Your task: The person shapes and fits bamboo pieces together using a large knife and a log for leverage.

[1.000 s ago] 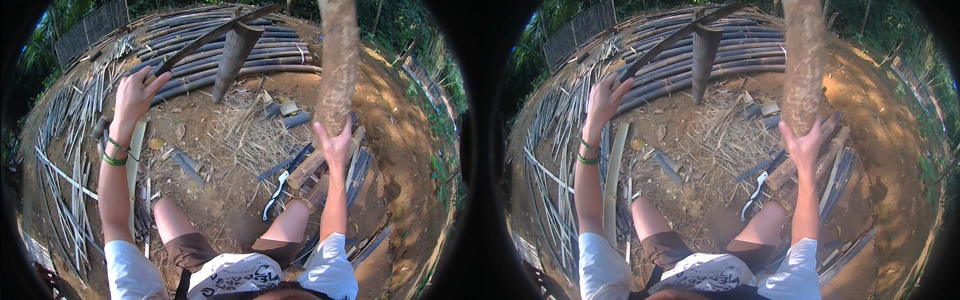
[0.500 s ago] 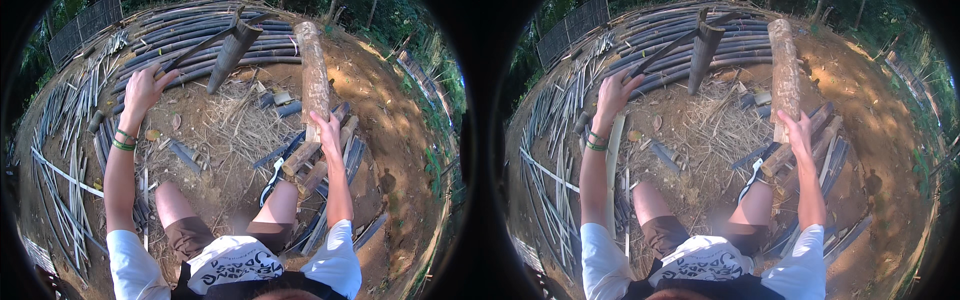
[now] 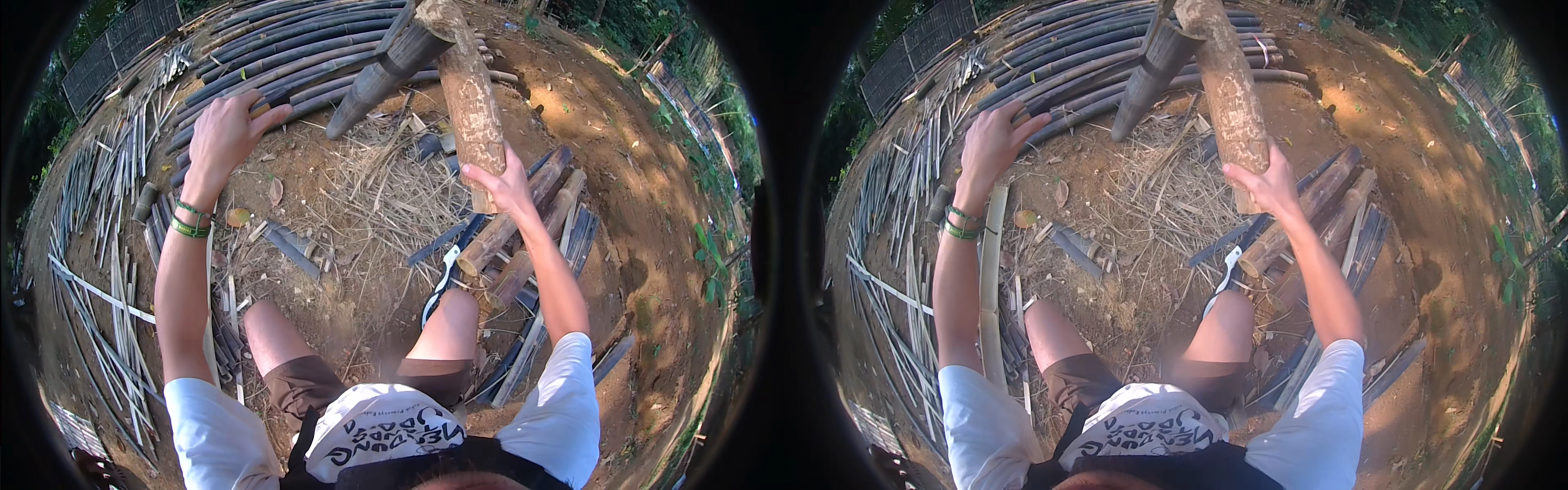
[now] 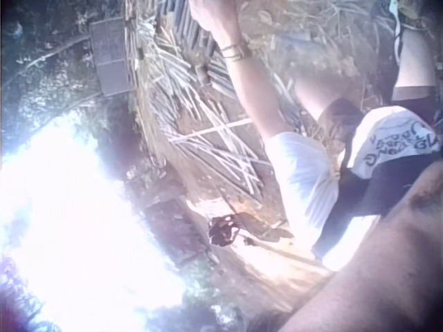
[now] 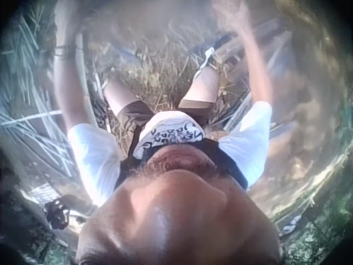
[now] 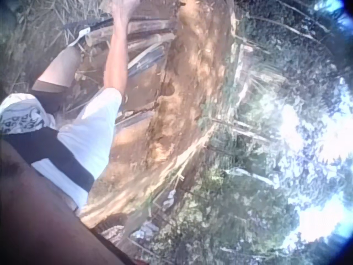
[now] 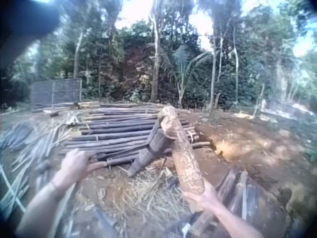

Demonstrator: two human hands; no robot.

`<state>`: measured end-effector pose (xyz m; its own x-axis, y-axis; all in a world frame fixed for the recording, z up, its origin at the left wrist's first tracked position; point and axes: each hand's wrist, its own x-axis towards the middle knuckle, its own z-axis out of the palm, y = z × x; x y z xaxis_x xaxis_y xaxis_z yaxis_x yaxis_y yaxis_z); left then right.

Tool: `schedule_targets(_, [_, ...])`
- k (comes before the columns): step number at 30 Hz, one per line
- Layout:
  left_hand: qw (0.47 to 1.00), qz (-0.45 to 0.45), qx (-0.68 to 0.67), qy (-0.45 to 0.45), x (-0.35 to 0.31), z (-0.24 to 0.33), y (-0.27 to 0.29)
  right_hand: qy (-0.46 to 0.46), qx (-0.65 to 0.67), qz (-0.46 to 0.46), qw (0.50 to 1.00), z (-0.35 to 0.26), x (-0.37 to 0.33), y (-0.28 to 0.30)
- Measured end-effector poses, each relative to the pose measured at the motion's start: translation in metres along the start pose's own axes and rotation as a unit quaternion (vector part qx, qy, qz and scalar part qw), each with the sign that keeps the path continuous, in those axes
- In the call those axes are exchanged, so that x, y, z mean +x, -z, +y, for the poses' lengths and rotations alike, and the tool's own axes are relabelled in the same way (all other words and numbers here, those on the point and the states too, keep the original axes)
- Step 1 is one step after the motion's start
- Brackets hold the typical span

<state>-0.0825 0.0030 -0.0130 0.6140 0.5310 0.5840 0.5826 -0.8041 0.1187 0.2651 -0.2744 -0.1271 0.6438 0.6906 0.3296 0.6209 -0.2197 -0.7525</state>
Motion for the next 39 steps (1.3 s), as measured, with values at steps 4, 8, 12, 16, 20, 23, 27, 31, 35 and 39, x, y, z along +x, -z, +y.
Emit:
schedule_targets(4, [0.997, -0.043, -0.003, 0.061, -0.013, -0.016, -0.026, 0.041, 0.208, 0.000, 0.977, -0.036, -0.020, 0.019])
schedule_targets(8, [0.999, -0.016, -0.004, 0.044, -0.009, -0.018, -0.033, 0.157, 0.188, 0.124, 0.962, -0.079, -0.021, 0.060])
schedule_targets(12, [0.999, -0.029, -0.006, 0.040, -0.014, -0.020, -0.031, 0.197, 0.165, 0.226, 0.939, -0.091, -0.015, 0.040])
schedule_targets(16, [0.999, -0.014, 0.025, 0.036, -0.021, -0.006, -0.053, -0.023, 0.069, -0.022, 0.997, 0.000, -0.017, -0.049])
schedule_targets(20, [0.996, -0.068, 0.050, 0.036, -0.033, -0.046, -0.077, -0.059, 0.219, -0.066, 0.972, 0.012, -0.038, -0.067])
schedule_targets(23, [0.993, -0.072, 0.043, 0.078, -0.033, -0.038, -0.070, -0.052, 0.186, -0.025, 0.981, 0.055, -0.072, -0.047])
schedule_targets(27, [0.984, -0.059, 0.021, 0.166, -0.058, -0.056, -0.060, -0.116, 0.083, -0.011, 0.990, 0.135, -0.167, -0.032])
schedule_targets(31, [0.981, -0.019, 0.001, 0.194, -0.072, -0.075, -0.010, -0.219, -0.151, -0.031, 0.964, 0.188, -0.268, -0.032])
schedule_targets(35, [0.975, -0.046, -0.005, 0.218, -0.073, -0.083, 0.046, -0.326, -0.283, -0.092, 0.897, 0.224, -0.342, -0.060])
schedule_targets(39, [0.982, -0.065, -0.020, 0.177, -0.074, -0.105, 0.059, -0.381, -0.320, -0.223, 0.838, 0.270, -0.341, -0.079])
